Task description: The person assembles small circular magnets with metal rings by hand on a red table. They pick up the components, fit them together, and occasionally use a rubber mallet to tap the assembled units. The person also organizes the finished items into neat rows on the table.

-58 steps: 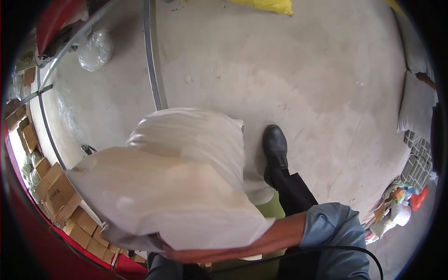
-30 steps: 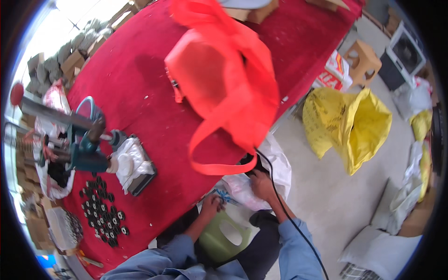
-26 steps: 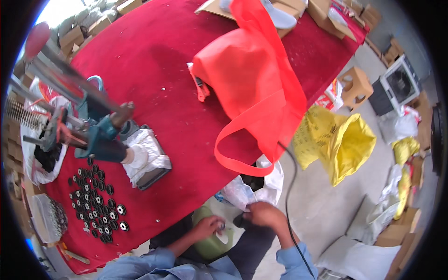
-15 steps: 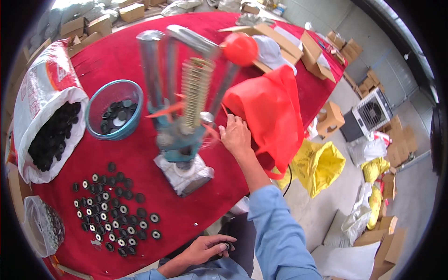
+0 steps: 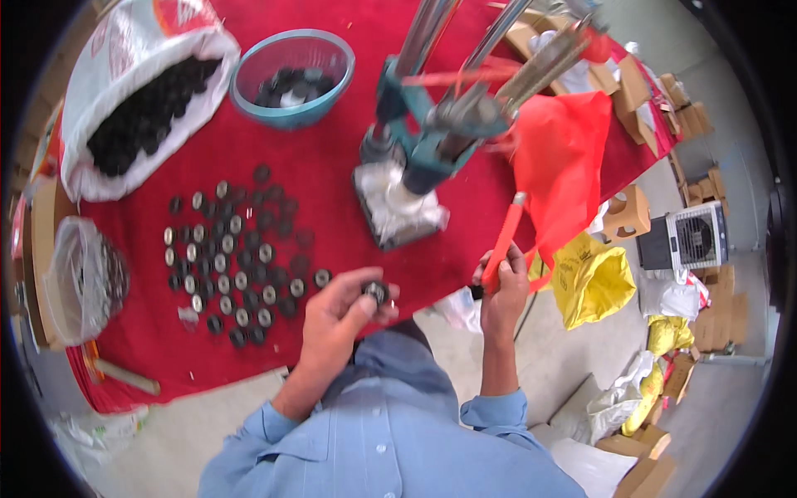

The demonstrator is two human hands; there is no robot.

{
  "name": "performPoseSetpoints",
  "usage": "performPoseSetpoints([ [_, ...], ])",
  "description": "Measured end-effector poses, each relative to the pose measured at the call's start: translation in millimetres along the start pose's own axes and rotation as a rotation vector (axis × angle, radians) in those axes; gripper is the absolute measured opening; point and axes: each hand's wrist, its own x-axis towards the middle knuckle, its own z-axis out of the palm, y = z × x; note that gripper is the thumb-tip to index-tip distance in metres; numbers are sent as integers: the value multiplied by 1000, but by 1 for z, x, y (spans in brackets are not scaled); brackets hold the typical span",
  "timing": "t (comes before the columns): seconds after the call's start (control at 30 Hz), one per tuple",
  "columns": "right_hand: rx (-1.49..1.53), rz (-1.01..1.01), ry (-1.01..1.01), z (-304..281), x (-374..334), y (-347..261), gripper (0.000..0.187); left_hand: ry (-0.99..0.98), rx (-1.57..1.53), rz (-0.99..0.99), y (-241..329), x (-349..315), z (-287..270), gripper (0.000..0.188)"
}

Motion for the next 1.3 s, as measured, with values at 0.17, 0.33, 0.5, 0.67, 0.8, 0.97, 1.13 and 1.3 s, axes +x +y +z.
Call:
performPoseSetpoints([
  [0.17,-157,164,-463,12,-52,-17,43,-8,10,62,-14,-17,8,33],
  [0.33,-370,169,-833,30,-67,-62,29,53,86,153,-20,-45,1,30],
  [0.5,-471,-67,-844,48,-72,-63,23,131,162,249,-19,-51,3,25],
  [0.67,-626,-236,-829,63,-65,-59,19,195,178,323,-13,-52,10,25],
  [0.8,-762,-375,-756,74,-62,-51,15,241,228,352,-14,-46,12,24],
  [0.97,-838,-501,-679,77,-59,-40,17,247,336,419,-19,-38,12,24],
  [1.13,-833,-561,-657,75,-55,-36,17,248,403,441,-21,-32,15,23],
  [1.3,-715,-374,-716,74,-55,-31,16,206,459,419,-20,-34,9,24],
])
